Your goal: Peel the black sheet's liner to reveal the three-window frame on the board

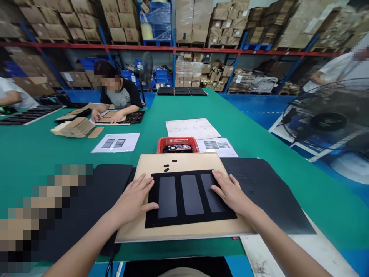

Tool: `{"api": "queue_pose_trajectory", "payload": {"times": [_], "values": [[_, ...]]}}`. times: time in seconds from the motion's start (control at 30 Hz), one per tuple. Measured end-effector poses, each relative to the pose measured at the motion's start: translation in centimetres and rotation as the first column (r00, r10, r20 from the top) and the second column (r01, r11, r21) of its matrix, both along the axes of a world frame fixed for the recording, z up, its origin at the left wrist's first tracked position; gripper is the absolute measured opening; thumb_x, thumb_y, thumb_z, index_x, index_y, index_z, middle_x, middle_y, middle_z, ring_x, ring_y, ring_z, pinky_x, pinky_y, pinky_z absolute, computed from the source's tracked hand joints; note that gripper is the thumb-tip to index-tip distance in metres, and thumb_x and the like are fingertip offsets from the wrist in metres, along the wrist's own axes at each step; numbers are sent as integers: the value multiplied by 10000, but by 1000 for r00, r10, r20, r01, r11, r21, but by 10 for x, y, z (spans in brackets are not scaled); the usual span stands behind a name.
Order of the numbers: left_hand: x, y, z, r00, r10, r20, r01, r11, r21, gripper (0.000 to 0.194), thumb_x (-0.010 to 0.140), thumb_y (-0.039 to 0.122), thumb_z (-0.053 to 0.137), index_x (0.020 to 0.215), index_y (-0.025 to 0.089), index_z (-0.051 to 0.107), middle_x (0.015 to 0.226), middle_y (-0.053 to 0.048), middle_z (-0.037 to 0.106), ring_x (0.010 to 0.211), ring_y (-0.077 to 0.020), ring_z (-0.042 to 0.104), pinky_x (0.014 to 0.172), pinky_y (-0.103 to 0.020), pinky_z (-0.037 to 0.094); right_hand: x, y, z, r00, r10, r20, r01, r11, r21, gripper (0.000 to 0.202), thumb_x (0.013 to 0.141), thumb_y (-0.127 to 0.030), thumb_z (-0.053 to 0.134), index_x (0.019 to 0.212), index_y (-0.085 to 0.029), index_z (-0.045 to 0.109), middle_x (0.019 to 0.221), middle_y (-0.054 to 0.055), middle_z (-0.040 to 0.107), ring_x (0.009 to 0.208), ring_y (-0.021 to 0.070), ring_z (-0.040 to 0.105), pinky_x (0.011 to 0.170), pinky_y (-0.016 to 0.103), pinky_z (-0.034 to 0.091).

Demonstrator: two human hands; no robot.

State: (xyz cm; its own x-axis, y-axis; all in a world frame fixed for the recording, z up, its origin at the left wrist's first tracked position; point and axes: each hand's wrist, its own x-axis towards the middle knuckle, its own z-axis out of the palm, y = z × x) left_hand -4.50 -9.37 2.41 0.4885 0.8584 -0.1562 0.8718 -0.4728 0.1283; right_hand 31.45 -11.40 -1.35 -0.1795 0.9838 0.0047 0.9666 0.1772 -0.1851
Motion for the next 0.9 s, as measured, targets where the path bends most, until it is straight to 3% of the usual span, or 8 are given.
{"api": "queue_pose_trajectory", "payload": {"times": [0.17,0.27,0.47,0.57,0.63,0.7,0.8,0.9], "values": [[2,0,-8,998,4,64,-9,996,84,724,810,676,486,1378,229,446,1440,-93,438,1388,-336,243,1091,-502,282,4,10,-12,1000,-3,-8,4,997,81,570,949,-470,225,1418,-169,343,1410,140,429,1339,256,328,1096,560,164],[-1,1,-9,996,1,84,-7,998,68,703,824,662,480,1393,252,420,1449,-88,426,1390,-327,242,1096,-498,272,10,11,-16,1000,-22,-1,22,998,66,575,937,-480,217,1409,-183,355,1391,135,456,1331,258,343,1095,565,147],[-20,1,-6,984,11,180,-4,999,-40,521,934,510,395,1412,303,374,1486,-25,369,1431,-289,95,1104,-496,233,21,12,-22,997,-71,-37,75,991,108,627,910,-523,170,1379,-176,399,1381,116,473,1347,253,312,1093,547,164],[-24,5,-10,973,42,226,-45,999,7,414,959,417,370,1325,284,507,1479,-20,386,1430,-300,71,1100,-511,229,26,8,-21,989,-108,-101,125,976,181,673,889,-579,153,1371,-186,412,1378,106,478,1349,255,308,1085,531,189],[-22,9,-13,963,86,254,-109,991,76,331,951,342,401,1179,265,628,1422,-25,466,1412,-304,143,1089,-504,252,28,6,-19,983,-115,-142,146,962,231,689,881,-605,149,1362,-196,423,1373,103,485,1345,261,315,1081,525,200],[-17,15,-16,952,138,272,-178,976,128,242,924,275,459,1008,240,683,1279,-38,580,1333,-285,307,1055,-462,315,28,3,-16,979,-112,-168,154,952,264,682,883,-611,155,1354,-201,430,1376,101,483,1342,263,320,1081,515,209],[-9,24,-18,945,193,263,-236,961,146,164,899,227,497,854,210,654,1025,-44,641,1093,-236,494,937,-383,421,29,0,-15,978,-98,-186,149,947,286,643,894,-605,185,1349,-222,430,1372,90,489,1330,265,342,1080,513,224],[-4,29,-16,962,177,209,-211,966,153,158,903,206,481,810,197,608,938,-40,623,957,-215,522,827,-338,455,28,-3,-13,974,-81,-213,143,945,294,651,893,-621,200,1341,-213,439,1356,95,505,1318,280,359,1077,524,245]]}}
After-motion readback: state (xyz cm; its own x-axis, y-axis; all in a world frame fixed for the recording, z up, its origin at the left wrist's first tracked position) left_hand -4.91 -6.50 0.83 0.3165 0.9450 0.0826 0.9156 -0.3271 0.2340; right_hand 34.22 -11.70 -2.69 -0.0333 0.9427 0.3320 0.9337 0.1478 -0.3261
